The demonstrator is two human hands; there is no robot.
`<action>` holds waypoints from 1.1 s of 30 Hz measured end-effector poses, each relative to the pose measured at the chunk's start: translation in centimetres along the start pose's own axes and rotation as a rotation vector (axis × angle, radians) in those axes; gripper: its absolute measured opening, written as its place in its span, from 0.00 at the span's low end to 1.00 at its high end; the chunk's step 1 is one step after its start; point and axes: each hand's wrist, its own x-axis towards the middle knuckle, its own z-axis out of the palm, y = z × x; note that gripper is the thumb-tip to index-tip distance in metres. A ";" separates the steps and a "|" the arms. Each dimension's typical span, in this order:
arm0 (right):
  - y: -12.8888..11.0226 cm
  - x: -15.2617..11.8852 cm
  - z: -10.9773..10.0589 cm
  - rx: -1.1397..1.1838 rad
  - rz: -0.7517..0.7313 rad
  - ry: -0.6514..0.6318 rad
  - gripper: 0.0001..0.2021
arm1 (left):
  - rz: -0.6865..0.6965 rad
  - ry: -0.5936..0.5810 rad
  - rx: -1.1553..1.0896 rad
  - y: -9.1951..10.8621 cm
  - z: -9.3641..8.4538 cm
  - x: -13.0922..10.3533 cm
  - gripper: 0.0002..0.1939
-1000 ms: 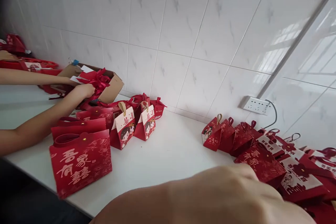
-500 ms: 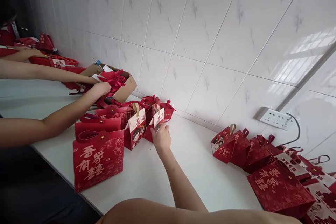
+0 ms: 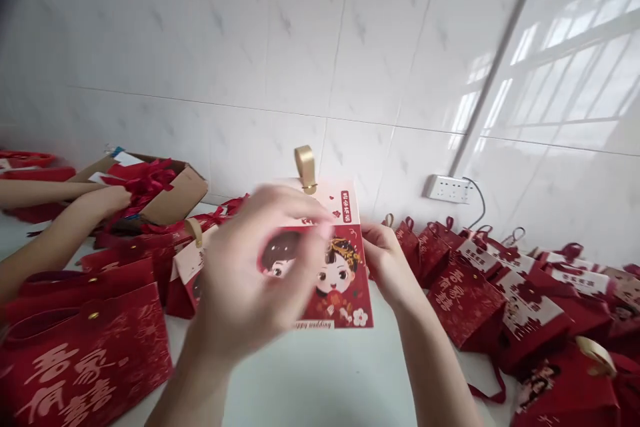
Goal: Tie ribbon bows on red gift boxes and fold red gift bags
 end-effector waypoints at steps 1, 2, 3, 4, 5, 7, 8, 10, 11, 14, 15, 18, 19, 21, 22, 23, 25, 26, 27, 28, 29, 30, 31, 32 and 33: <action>-0.8 -0.7 -0.8 0.035 0.002 -0.019 0.14 | -0.048 0.102 0.040 -0.5 -0.2 0.2 0.06; -1.4 -1.4 -1.4 0.073 -0.001 -0.045 0.13 | -0.101 0.168 0.067 -1.1 -0.3 0.4 0.11; -2.0 -1.9 -2.0 0.105 -0.011 -0.072 0.12 | -0.156 0.209 0.071 -1.6 -0.5 0.5 0.17; -2.5 -2.3 -2.4 0.123 -0.033 -0.101 0.11 | -0.218 0.210 0.050 -2.0 -0.6 0.6 0.23; -2.9 -2.6 -2.8 0.127 -0.060 -0.127 0.11 | -0.284 0.173 0.016 -2.3 -0.7 0.7 0.25; -3.4 -3.1 -3.5 0.087 -0.097 -0.182 0.10 | -0.414 0.022 -0.063 -2.5 -1.0 0.9 0.24; -3.6 -3.2 -3.9 0.049 -0.097 -0.215 0.09 | -0.473 -0.079 -0.097 -2.4 -1.1 1.0 0.20; -3.9 -3.5 -4.6 -0.061 -0.072 -0.301 0.10 | -0.566 -0.266 -0.153 -1.8 -1.2 1.2 0.15; -4.0 -3.7 -4.9 -0.128 -0.063 -0.346 0.10 | -0.600 -0.338 -0.172 -1.4 -1.1 1.3 0.14; -4.5 -4.3 -5.8 -0.289 -0.091 -0.373 0.10 | -0.618 -0.450 -0.164 -0.6 -0.4 1.3 0.13; -4.7 -4.6 -5.9 -0.308 -0.118 -0.316 0.10 | -0.604 -0.467 -0.138 -0.4 -0.1 1.3 0.13; -5.3 -5.4 -5.9 -0.282 -0.215 -0.018 0.11 | -0.579 -0.514 -0.089 -0.5 0.8 1.0 0.14; -5.5 -5.6 -5.7 -0.273 -0.244 0.059 0.11 | -0.585 -0.535 -0.098 -0.6 1.0 0.9 0.14; -5.7 -5.9 -5.2 -0.266 -0.287 0.120 0.11 | -0.597 -0.587 -0.147 -0.6 1.5 0.7 0.11; -5.7 -6.0 -4.9 -0.253 -0.296 0.116 0.10 | -0.598 -0.608 -0.170 -0.5 1.7 0.7 0.10; -5.8 -5.9 -4.6 -0.230 -0.302 0.103 0.09 | -0.611 -0.641 -0.186 -0.3 1.8 0.6 0.09; -5.8 -5.7 -4.1 -0.164 -0.301 0.103 0.06 | -0.663 -0.695 -0.208 0.2 1.9 0.7 0.09; -5.8 -5.6 -3.9 -0.131 -0.290 0.118 0.07 | -0.692 -0.714 -0.221 0.5 1.8 0.7 0.10; -5.8 -5.5 -3.8 -0.101 -0.279 0.142 0.09 | -0.719 -0.722 -0.239 0.7 1.8 0.8 0.10; -5.8 -5.4 -3.6 -0.074 -0.273 0.168 0.10 | -0.738 -0.719 -0.256 1.0 1.8 0.9 0.09; -5.8 -5.3 -3.4 -0.049 -0.273 0.187 0.11 | -0.748 -0.707 -0.266 1.2 1.8 1.1 0.08; -5.8 -5.2 -3.3 -0.027 -0.276 0.200 0.11 | -0.749 -0.696 -0.266 1.3 1.8 1.2 0.07; -5.8 -5.2 -3.1 -0.011 -0.282 0.208 0.11 | -0.746 -0.693 -0.256 1.3 1.8 1.2 0.07; -5.9 -5.2 -2.9 0.000 -0.286 0.214 0.10 | -0.740 -0.686 -0.236 1.3 1.8 1.3 0.07; -5.9 -5.1 -2.7 0.007 -0.285 0.219 0.10 | -0.729 -0.673 -0.217 1.2 1.9 1.2 0.08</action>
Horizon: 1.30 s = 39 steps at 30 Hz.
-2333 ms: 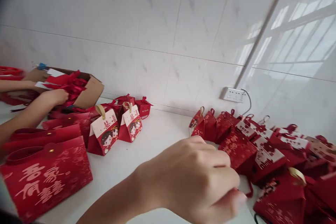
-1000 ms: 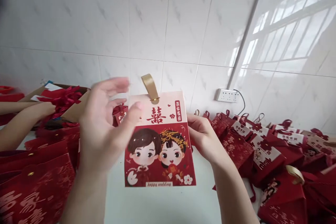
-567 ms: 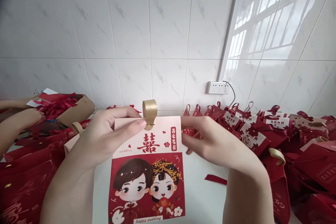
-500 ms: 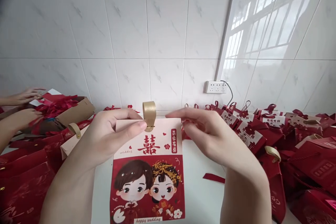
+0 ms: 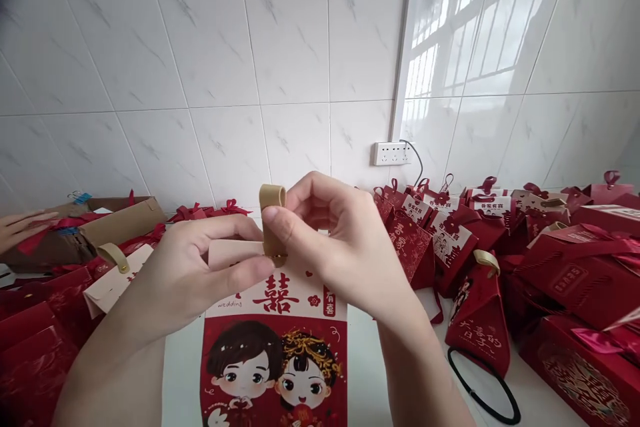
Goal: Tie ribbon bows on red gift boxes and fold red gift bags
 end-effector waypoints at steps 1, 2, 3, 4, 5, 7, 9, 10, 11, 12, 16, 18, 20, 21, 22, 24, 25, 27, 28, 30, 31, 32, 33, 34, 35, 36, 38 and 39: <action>0.0 0.0 0.2 0.002 0.006 0.006 0.11 | 0.012 0.008 0.012 -0.1 0.0 0.1 0.09; -0.1 0.0 0.3 0.002 0.014 0.013 0.11 | 0.024 0.011 0.016 -0.3 0.1 0.1 0.09; -0.1 0.1 0.4 0.002 0.025 0.020 0.12 | 0.033 0.010 0.012 -0.4 0.1 0.2 0.08; -0.1 0.1 0.5 0.003 0.036 0.026 0.12 | 0.042 0.004 0.004 -0.6 0.1 0.2 0.08; -0.1 0.2 0.6 0.005 0.047 0.032 0.13 | 0.052 -0.010 -0.006 -0.7 0.1 0.2 0.08; 0.0 0.3 0.6 0.017 0.066 0.047 0.13 | 0.078 -0.034 -0.022 -0.8 0.0 0.1 0.09; 0.1 0.3 0.7 0.032 0.087 0.058 0.13 | 0.100 -0.044 -0.027 -0.7 -0.1 0.0 0.10; 0.1 0.3 0.7 0.036 0.094 0.063 0.13 | 0.102 -0.049 -0.027 -0.6 -0.2 0.0 0.10; 0.1 0.3 0.7 0.038 0.098 0.067 0.13 | 0.098 -0.054 -0.026 -0.5 -0.2 -0.1 0.10; 0.1 0.2 0.7 0.040 0.096 0.070 0.13 | 0.091 -0.057 -0.025 -0.5 -0.2 -0.1 0.09; 0.0 0.1 0.8 0.047 0.066 0.069 0.13 | 0.064 -0.028 -0.025 -0.3 0.1 -0.2 0.11; 0.0 0.1 0.8 0.049 0.057 0.069 0.12 | 0.063 -0.003 -0.030 -0.3 0.3 -0.2 0.13; 0.0 0.1 0.8 0.050 0.062 0.072 0.12 | 0.071 0.000 -0.034 -0.4 0.4 -0.2 0.13; 0.0 0.0 0.9 0.048 0.070 0.075 0.12 | 0.077 -0.004 -0.034 -0.4 0.4 -0.2 0.13; 0.1 0.0 0.9 0.042 0.079 0.082 0.12 | 0.082 -0.009 -0.030 -0.4 0.4 -0.2 0.13; 0.0 -0.2 1.0 0.027 0.089 0.108 0.12 | 0.094 -0.016 -0.022 -0.3 0.3 -0.3 0.13; 0.0 -0.3 1.1 0.022 0.086 0.122 0.11 | 0.102 -0.019 -0.020 -0.3 0.2 -0.4 0.13; -0.1 -0.4 1.3 0.022 0.071 0.142 0.11 | 0.117 -0.028 -0.022 -0.3 0.0 -0.5 0.13; -0.2 -0.4 1.4 0.023 0.064 0.144 0.11 | 0.120 -0.031 -0.023 -0.3 -0.1 -0.5 0.13; -0.3 -0.5 1.5 0.023 0.050 0.139 0.11 | 0.117 -0.032 -0.028 -0.3 -0.2 -0.6 0.12; -0.3 -0.5 1.6 0.020 0.044 0.136 0.12 | 0.117 -0.028 -0.033 -0.3 -0.2 -0.5 0.11; -0.3 -0.4 1.6 0.016 0.039 0.136 0.12 | 0.120 -0.020 -0.037 -0.3 -0.2 -0.5 0.10; -0.3 -0.4 1.6 0.012 0.032 0.137 0.12 | 0.127 -0.009 -0.042 -0.3 -0.1 -0.4 0.09; -0.3 -0.4 1.5 0.009 0.026 0.137 0.12 | 0.136 0.005 -0.048 -0.3 0.0 -0.4 0.08; -0.3 -0.3 1.4 0.011 0.017 0.131 0.12 | 0.147 0.025 -0.053 -0.3 0.1 -0.3 0.08; -0.3 -0.3 1.2 0.019 0.010 0.115 0.11 | 0.157 0.052 -0.058 -0.3 0.2 -0.3 0.07; -0.4 -0.3 0.7 0.039 0.015 0.034 0.10 | 0.173 0.129 -0.058 -0.4 0.4 -0.2 0.08; -0.5 -0.4 0.4 0.047 0.033 -0.028 0.09 | 0.179 0.174 -0.051 -0.4 0.5 -0.2 0.09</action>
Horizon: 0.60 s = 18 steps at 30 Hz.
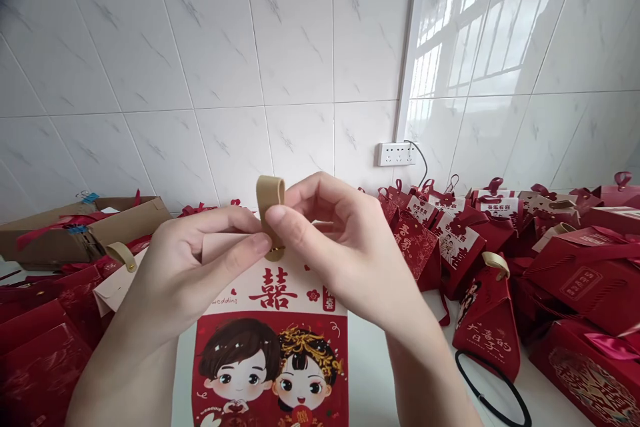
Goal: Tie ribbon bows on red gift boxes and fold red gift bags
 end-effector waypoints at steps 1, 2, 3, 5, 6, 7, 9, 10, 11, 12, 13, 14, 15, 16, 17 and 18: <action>-0.1 -0.1 -0.3 0.003 0.030 -0.067 0.08 | 0.011 0.043 0.015 0.0 0.0 0.0 0.10; -0.2 -0.2 -0.5 0.004 0.069 -0.130 0.07 | 0.026 0.080 0.033 -0.1 0.0 0.0 0.11; -0.2 -0.4 -0.7 0.006 0.108 -0.180 0.07 | 0.043 0.110 0.052 -0.1 -0.1 -0.1 0.12; -0.3 -0.6 -0.9 0.029 0.161 -0.230 0.07 | 0.078 0.147 0.088 -0.1 -0.2 -0.2 0.14; -0.3 -0.7 -0.8 0.047 0.173 -0.235 0.07 | 0.093 0.156 0.102 -0.1 -0.2 -0.2 0.14; -0.4 -0.8 -0.7 0.065 0.177 -0.232 0.07 | 0.104 0.160 0.114 -0.1 -0.3 -0.3 0.14; -0.4 -0.8 -0.4 0.095 0.168 -0.223 0.07 | 0.121 0.167 0.125 -0.2 -0.2 -0.4 0.15; -0.4 -0.7 -0.3 0.106 0.161 -0.220 0.07 | 0.130 0.174 0.123 -0.2 -0.2 -0.5 0.15; -0.4 -0.7 -0.2 0.115 0.160 -0.221 0.07 | 0.140 0.182 0.118 -0.1 -0.1 -0.5 0.15; -0.4 -0.7 -0.1 0.122 0.164 -0.228 0.07 | 0.151 0.191 0.107 -0.1 0.0 -0.6 0.14; -0.4 -0.6 -0.1 0.129 0.172 -0.237 0.07 | 0.162 0.201 0.093 -0.1 0.1 -0.6 0.14; -0.4 -0.6 -0.2 0.137 0.181 -0.246 0.07 | 0.173 0.209 0.077 -0.1 0.2 -0.6 0.13; -0.5 -0.6 -0.3 0.145 0.190 -0.253 0.07 | 0.181 0.217 0.060 -0.1 0.4 -0.6 0.13; -0.5 -0.6 -0.3 0.153 0.194 -0.257 0.07 | 0.187 0.222 0.046 -0.1 0.5 -0.7 0.13; -0.5 -0.5 -0.4 0.159 0.194 -0.258 0.08 | 0.192 0.225 0.034 -0.1 0.6 -0.7 0.12; -0.5 -0.5 -0.4 0.161 0.189 -0.254 0.08 | 0.196 0.227 0.025 -0.1 0.7 -0.7 0.12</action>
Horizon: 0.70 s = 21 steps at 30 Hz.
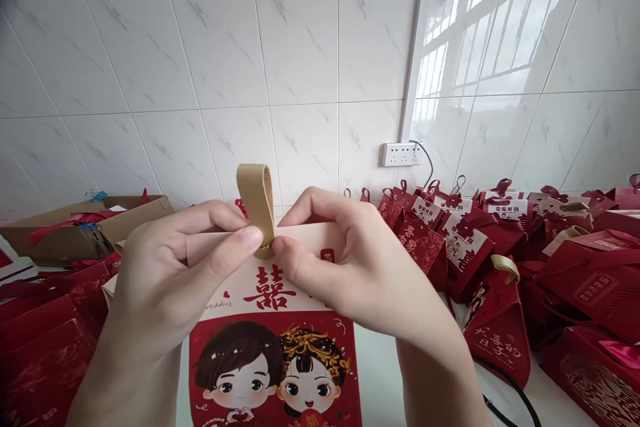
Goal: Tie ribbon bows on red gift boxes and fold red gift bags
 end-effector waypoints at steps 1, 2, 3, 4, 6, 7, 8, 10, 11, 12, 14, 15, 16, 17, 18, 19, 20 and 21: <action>0.0 0.0 0.0 -0.002 -0.006 0.006 0.08 | 0.003 0.002 -0.007 0.0 0.1 0.0 0.12; 0.0 0.0 0.0 -0.007 -0.010 0.013 0.09 | 0.004 0.002 -0.011 0.0 0.1 0.0 0.12; 0.0 0.0 0.0 -0.011 -0.013 0.019 0.09 | 0.004 0.001 -0.015 0.0 0.1 0.0 0.11; 0.0 0.0 0.1 -0.011 -0.013 0.022 0.08 | 0.003 0.001 -0.022 -0.1 0.1 -0.1 0.11; -0.1 -0.1 0.2 -0.002 -0.005 0.017 0.07 | -0.002 -0.006 -0.038 -0.1 -0.1 -0.1 0.10; -0.2 -0.1 0.2 0.004 0.004 0.009 0.07 | -0.004 -0.014 -0.038 -0.1 -0.2 -0.1 0.09; -0.3 -0.2 0.2 0.009 0.013 0.001 0.06 | -0.003 -0.024 -0.031 0.0 -0.3 0.0 0.09; -0.4 -0.2 0.2 0.009 0.024 -0.009 0.06 | 0.003 -0.054 -0.001 0.1 -0.6 0.0 0.09; -0.5 -0.2 0.2 0.008 0.025 -0.008 0.06 | 0.005 -0.075 0.012 0.2 -0.8 0.0 0.09; -0.5 -0.2 0.2 0.007 0.023 -0.005 0.06 | 0.007 -0.097 0.017 0.3 -0.9 0.0 0.09; -0.4 -0.2 0.2 0.006 0.014 0.002 0.06 | 0.007 -0.131 0.011 0.4 -1.1 0.0 0.09; -0.4 -0.2 0.3 0.006 0.012 0.005 0.06 | 0.006 -0.140 0.008 0.4 -1.1 0.1 0.09; -0.4 -0.3 0.3 0.008 0.011 0.006 0.07 | 0.006 -0.143 0.008 0.5 -1.2 0.1 0.09; -0.4 -0.3 0.4 0.012 0.012 0.006 0.07 | 0.005 -0.141 0.009 0.5 -1.2 0.1 0.09; -0.3 -0.3 0.5 0.015 0.013 0.006 0.07 | 0.005 -0.138 0.010 0.5 -1.1 0.1 0.09; -0.3 -0.3 0.5 0.019 0.014 0.004 0.07 | 0.003 -0.135 0.011 0.5 -1.1 0.1 0.10; -0.4 -0.3 0.6 0.020 0.015 0.001 0.07 | -0.001 -0.132 0.009 0.5 -1.1 0.2 0.10; -0.4 -0.4 0.6 0.017 0.015 0.000 0.07 | -0.008 -0.129 0.006 0.5 -1.1 0.2 0.10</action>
